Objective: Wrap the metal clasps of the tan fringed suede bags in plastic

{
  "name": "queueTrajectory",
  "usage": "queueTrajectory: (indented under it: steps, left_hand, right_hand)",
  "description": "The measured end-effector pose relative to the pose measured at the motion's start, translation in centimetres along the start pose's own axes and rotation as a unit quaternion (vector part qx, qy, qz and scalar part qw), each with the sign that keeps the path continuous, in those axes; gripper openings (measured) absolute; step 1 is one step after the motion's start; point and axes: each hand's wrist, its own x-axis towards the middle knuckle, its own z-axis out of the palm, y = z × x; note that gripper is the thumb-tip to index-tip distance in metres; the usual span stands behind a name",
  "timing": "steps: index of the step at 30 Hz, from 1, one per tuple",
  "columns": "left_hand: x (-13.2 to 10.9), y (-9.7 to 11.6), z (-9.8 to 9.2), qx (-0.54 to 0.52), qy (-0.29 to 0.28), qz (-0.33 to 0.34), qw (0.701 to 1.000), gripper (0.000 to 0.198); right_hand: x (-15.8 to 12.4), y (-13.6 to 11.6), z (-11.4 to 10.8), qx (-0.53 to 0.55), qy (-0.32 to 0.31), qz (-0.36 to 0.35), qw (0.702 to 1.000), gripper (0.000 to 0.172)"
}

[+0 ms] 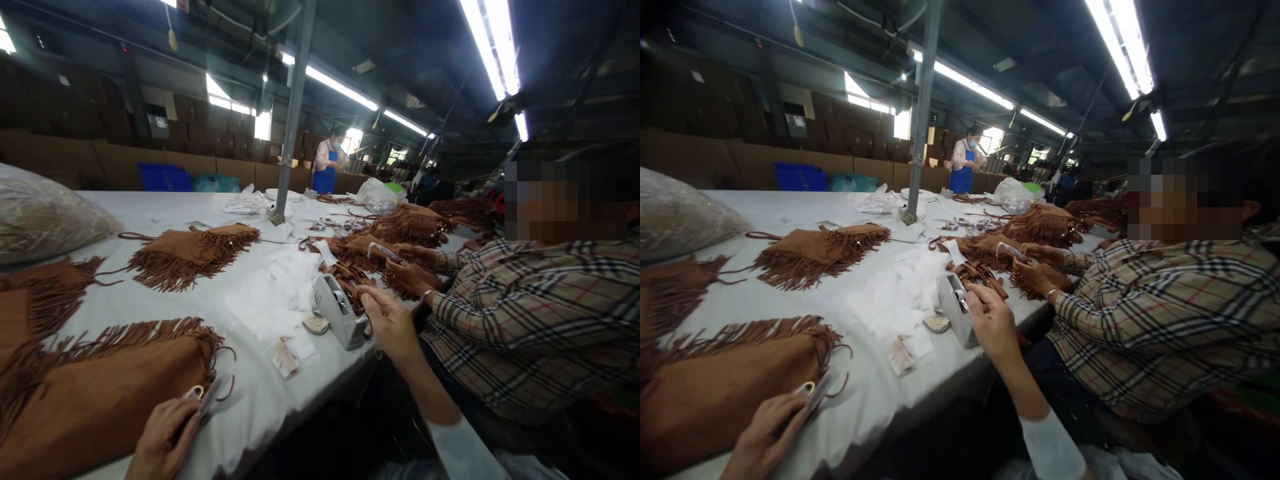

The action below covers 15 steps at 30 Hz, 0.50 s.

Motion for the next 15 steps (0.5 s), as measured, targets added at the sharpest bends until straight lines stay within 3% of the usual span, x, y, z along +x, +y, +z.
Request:
queueTrajectory:
  steps: [3, 6, 11, 15]
  left_hand:
    - [0.1, -0.2, 0.1, 0.008, 0.007, 0.019, 1.000, 0.027]
    - [0.0, -0.8, 0.3, 0.021, -0.001, 0.035, 0.999, 0.026]
    - [-0.4, -1.5, 0.6, 0.041, -0.016, 0.046, 0.998, 0.024]
    - [-0.4, -1.4, 0.6, 0.046, -0.004, 0.058, 0.997, 0.025]
  right_hand:
    - [3.6, 7.2, 1.0, -0.033, -0.111, 0.192, 0.975, 0.039]
    - [3.8, 11.4, 1.7, -0.024, -0.146, 0.231, 0.962, 0.046]
    - [3.7, 13.2, 2.4, 0.006, -0.159, 0.265, 0.951, 0.040]
    - [3.6, 14.1, 2.8, 0.021, -0.120, 0.269, 0.955, 0.034]
